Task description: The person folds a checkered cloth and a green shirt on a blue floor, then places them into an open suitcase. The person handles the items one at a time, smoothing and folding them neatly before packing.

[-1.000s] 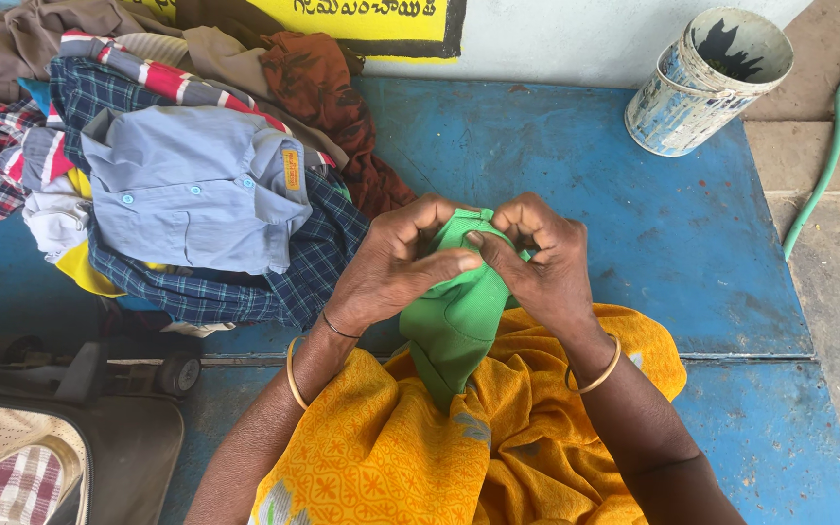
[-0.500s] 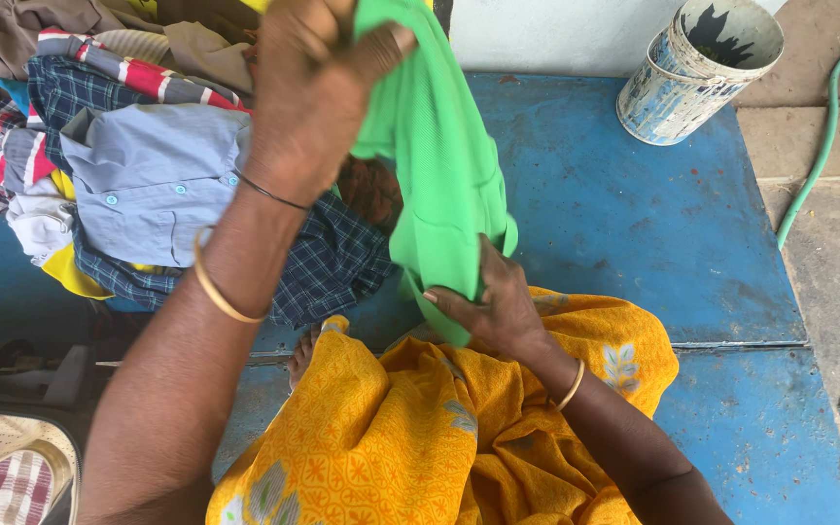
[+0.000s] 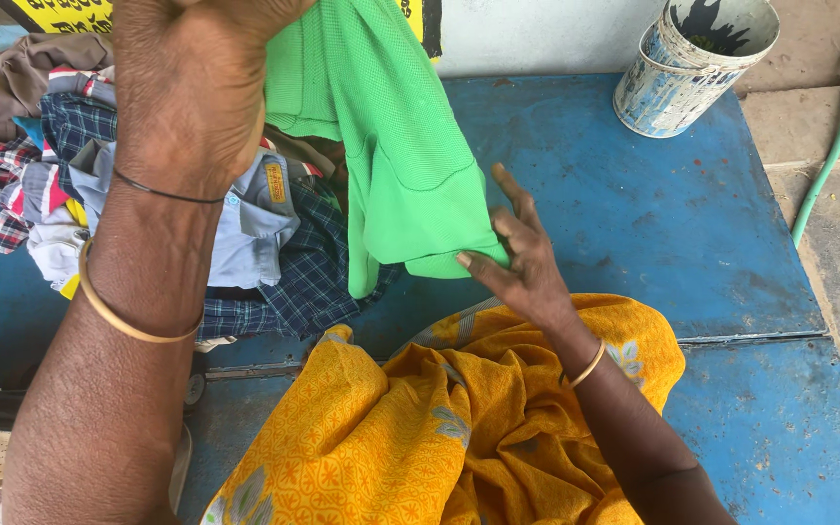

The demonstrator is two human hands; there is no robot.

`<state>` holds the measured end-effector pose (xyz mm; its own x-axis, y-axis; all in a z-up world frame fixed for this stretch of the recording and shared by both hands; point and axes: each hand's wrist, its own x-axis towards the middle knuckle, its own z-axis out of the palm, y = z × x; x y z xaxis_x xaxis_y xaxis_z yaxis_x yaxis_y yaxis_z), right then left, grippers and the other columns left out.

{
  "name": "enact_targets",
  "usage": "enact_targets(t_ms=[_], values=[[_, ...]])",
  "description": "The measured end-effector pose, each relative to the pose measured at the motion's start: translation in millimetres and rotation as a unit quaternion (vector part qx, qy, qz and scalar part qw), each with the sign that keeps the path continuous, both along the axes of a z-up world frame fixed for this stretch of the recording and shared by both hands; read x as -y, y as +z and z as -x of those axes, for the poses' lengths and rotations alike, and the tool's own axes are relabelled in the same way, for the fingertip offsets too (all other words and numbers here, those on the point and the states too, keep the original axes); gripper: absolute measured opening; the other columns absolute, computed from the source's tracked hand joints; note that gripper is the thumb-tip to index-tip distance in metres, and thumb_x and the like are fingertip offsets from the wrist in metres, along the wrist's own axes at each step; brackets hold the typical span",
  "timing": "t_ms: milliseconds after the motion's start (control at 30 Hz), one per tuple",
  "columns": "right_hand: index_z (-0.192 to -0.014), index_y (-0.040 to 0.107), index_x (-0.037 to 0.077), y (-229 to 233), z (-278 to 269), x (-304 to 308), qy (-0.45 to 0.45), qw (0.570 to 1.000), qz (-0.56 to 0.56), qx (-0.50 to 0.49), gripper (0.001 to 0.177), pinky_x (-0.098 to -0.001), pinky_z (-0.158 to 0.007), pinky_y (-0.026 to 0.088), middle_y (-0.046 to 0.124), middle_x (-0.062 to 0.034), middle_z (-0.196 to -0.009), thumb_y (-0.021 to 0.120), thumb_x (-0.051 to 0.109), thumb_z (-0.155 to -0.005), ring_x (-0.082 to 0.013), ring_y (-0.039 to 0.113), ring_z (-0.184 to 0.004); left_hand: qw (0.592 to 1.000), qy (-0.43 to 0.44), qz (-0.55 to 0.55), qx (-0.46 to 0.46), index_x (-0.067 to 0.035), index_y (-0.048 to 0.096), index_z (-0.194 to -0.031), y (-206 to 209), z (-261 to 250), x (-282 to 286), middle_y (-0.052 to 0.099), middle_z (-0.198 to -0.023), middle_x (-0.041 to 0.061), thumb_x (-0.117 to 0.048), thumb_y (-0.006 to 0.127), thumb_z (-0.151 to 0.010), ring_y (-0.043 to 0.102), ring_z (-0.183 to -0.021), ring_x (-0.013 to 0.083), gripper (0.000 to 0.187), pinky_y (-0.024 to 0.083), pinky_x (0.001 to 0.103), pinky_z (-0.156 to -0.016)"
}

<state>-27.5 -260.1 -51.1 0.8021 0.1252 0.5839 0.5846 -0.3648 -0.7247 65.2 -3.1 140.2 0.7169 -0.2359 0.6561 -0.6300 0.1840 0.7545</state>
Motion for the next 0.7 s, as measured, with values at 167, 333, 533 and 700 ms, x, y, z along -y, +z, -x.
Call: enact_targets(t_ms=[167,333,533,700], values=[[-0.119,0.071,-0.002,9,-24,23,0.193,0.978,0.023,-0.076,0.035,-0.046,-0.108,0.053,0.057,-0.024,-0.144,0.078,0.014,-0.089,-0.0364,0.056,-0.134,0.999,-0.043,0.008,0.006,-0.007,0.075,-0.099,8,10,3,0.073,-0.097,-0.001,0.002,0.082,-0.101,0.069,-0.087,0.0122,0.011,0.058,0.029,-0.085],[-0.103,0.073,0.007,17,-39,57,0.067,0.965,0.051,-0.248,0.018,-0.0314,-0.065,0.06,0.075,-0.0069,-0.088,0.075,0.019,-0.09,-0.0127,0.068,-0.071,1.0,-0.008,-0.01,-0.016,-0.009,0.073,-0.088,10,7,-8,0.071,-0.089,-0.003,0.002,0.08,-0.098,0.069,-0.085,0.0118,0.016,0.061,0.031,-0.084],[-0.094,0.072,0.006,71,-36,123,-0.008,0.99,0.068,-0.122,0.01,-0.0294,-0.061,0.05,0.068,-0.0047,-0.081,0.079,0.012,-0.093,-0.0101,0.058,-0.065,0.995,0.072,-0.073,0.02,-0.008,0.061,-0.085,10,-14,-34,0.067,-0.09,-0.002,0.009,0.08,-0.102,0.063,-0.081,0.0111,0.03,0.054,0.029,-0.079],[-0.108,0.072,0.001,143,-31,173,-0.05,0.98,0.184,0.053,0.014,-0.0268,-0.087,0.055,0.074,-0.0064,-0.099,0.082,0.005,-0.1,-0.0097,0.068,-0.087,0.978,0.104,-0.171,0.062,-0.009,0.056,-0.095,26,-18,-33,0.067,-0.097,-0.002,0.001,0.074,-0.1,0.069,-0.092,0.0107,0.022,0.06,0.031,-0.086]])
